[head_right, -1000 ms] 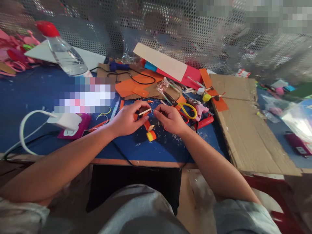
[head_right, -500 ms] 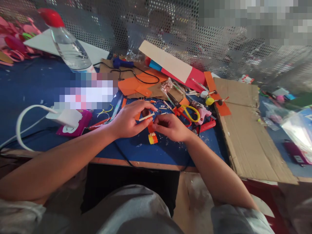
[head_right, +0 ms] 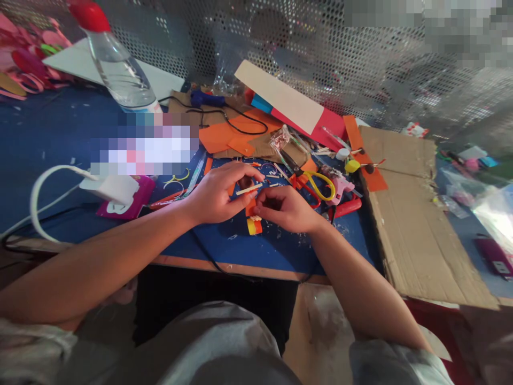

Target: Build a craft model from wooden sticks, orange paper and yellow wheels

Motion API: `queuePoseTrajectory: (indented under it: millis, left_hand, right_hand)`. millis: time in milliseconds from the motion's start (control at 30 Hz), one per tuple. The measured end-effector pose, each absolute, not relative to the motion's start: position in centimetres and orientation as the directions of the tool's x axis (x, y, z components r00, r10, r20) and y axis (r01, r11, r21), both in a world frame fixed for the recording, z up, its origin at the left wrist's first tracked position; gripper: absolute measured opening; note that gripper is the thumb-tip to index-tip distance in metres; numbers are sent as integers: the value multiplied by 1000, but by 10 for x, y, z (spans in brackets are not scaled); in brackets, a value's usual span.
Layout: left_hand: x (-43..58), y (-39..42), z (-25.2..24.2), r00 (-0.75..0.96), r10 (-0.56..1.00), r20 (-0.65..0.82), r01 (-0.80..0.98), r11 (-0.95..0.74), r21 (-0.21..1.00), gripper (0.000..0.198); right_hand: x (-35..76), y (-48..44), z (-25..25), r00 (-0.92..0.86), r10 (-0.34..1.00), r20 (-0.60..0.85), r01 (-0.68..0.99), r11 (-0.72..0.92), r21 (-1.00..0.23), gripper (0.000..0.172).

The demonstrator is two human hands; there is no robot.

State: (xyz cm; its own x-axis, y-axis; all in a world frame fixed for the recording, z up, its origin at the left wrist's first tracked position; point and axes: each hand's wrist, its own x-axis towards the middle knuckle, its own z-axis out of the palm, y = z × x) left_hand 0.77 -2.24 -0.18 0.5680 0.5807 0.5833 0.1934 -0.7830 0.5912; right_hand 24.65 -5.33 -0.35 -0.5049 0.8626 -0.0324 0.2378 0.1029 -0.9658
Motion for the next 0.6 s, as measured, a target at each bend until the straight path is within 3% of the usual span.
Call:
queuePoseTrajectory:
  millis: [333, 500, 600]
  left_hand:
    - [7, -21, -2, 551, 563, 617, 153, -794, 589, 22]
    - [8, -23, 0, 563, 548, 619, 135, -800, 585, 21]
    - [9, -22, -1, 581, 534, 614, 128, -805, 579, 23]
  right_hand:
    - [249, -49, -5, -529, 848, -3, 251, 154, -956, 46]
    - [247, -49, -6, -514, 858, 3, 194, 119, -974, 57]
    - [243, -50, -6, -512, 859, -13, 197, 102, -975, 54]
